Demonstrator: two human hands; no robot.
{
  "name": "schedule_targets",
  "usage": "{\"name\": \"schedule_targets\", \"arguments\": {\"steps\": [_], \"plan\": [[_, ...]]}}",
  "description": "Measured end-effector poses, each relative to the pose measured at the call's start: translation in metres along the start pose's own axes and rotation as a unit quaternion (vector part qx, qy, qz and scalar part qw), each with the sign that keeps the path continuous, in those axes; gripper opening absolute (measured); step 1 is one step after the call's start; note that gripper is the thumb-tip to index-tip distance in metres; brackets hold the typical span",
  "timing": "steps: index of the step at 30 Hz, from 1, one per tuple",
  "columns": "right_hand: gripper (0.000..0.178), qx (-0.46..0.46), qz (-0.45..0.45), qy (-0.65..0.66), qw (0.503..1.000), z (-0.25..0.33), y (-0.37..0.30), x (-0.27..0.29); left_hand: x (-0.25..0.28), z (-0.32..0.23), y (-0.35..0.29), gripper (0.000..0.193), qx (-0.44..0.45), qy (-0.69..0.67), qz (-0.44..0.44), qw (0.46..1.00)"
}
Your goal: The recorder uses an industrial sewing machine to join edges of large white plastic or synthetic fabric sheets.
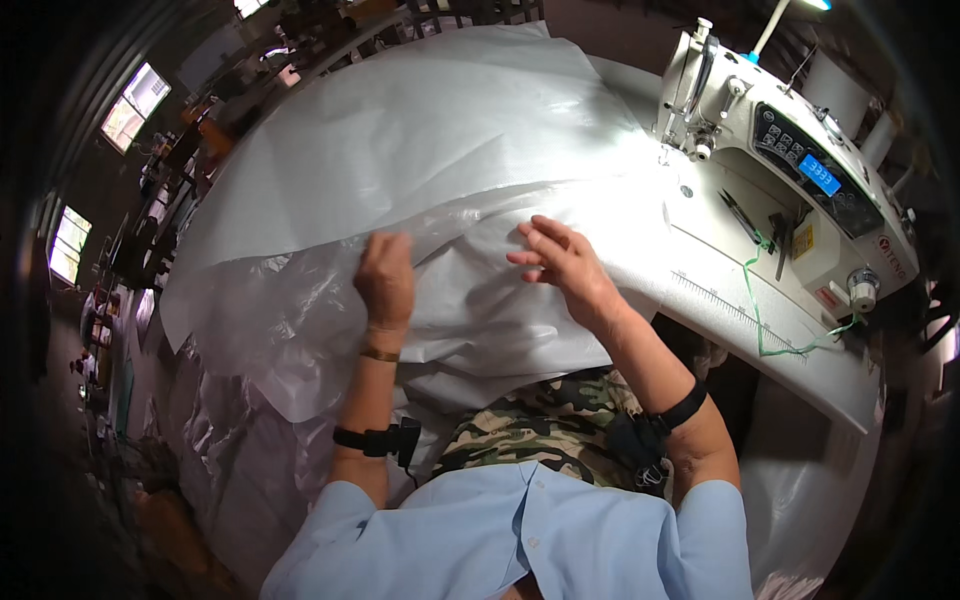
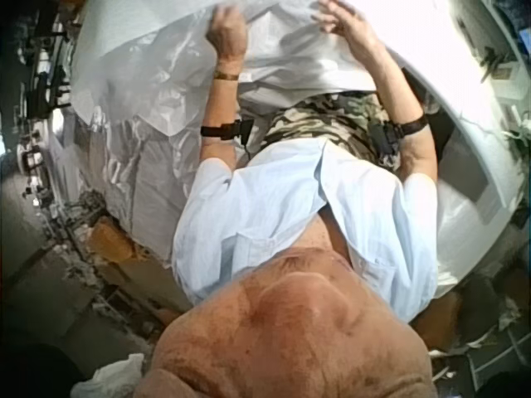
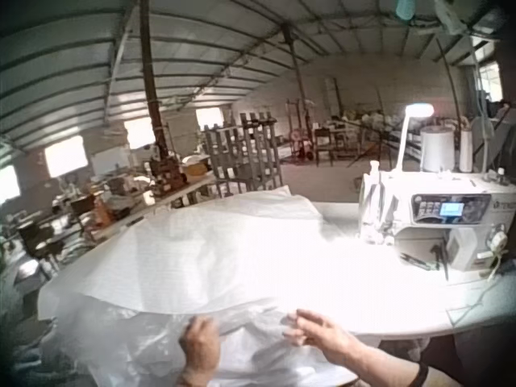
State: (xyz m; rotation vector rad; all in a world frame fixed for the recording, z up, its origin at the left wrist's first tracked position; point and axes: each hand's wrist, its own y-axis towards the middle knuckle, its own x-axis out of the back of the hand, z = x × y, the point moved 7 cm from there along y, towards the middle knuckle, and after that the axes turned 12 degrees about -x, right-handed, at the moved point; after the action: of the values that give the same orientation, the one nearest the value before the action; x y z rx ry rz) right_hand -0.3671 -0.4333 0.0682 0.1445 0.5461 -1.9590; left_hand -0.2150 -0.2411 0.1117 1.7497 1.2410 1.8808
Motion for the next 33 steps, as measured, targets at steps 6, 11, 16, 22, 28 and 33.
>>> {"name": "schedule_targets", "arguments": {"steps": [6, 11, 16, 22, 28, 33], "plan": [[0.025, -0.024, -0.128, 0.235, 0.963, 0.017, 0.041, 0.01, 0.098, 0.016, 0.053, 0.005, -0.041, 0.057, -0.158, 0.985], [0.017, 0.07, -0.011, 0.34, 0.938, 0.035, 0.044, -0.008, 0.139, 0.053, 0.098, 0.012, 0.051, -0.031, -0.136, 0.989], [0.016, 0.054, 0.165, 0.285, 0.943, 0.013, 0.001, -0.062, 0.18, -0.006, 0.107, 0.028, -0.095, -0.017, -0.233, 0.968], [0.024, 0.018, 0.255, 0.17, 0.952, -0.039, -0.044, -0.119, 0.124, -0.14, 0.056, 0.046, -0.263, -0.185, 0.053, 0.946], [0.026, -0.104, 0.263, 0.054, 0.958, -0.102, -0.054, -0.101, 0.065, -0.076, 0.02, 0.038, -0.114, -0.034, 0.247, 0.962], [0.028, -0.216, 0.176, -0.109, 0.954, -0.134, -0.05, -0.063, 0.083, -0.032, -0.005, 0.008, -0.064, -0.149, 0.19, 0.968]]}}
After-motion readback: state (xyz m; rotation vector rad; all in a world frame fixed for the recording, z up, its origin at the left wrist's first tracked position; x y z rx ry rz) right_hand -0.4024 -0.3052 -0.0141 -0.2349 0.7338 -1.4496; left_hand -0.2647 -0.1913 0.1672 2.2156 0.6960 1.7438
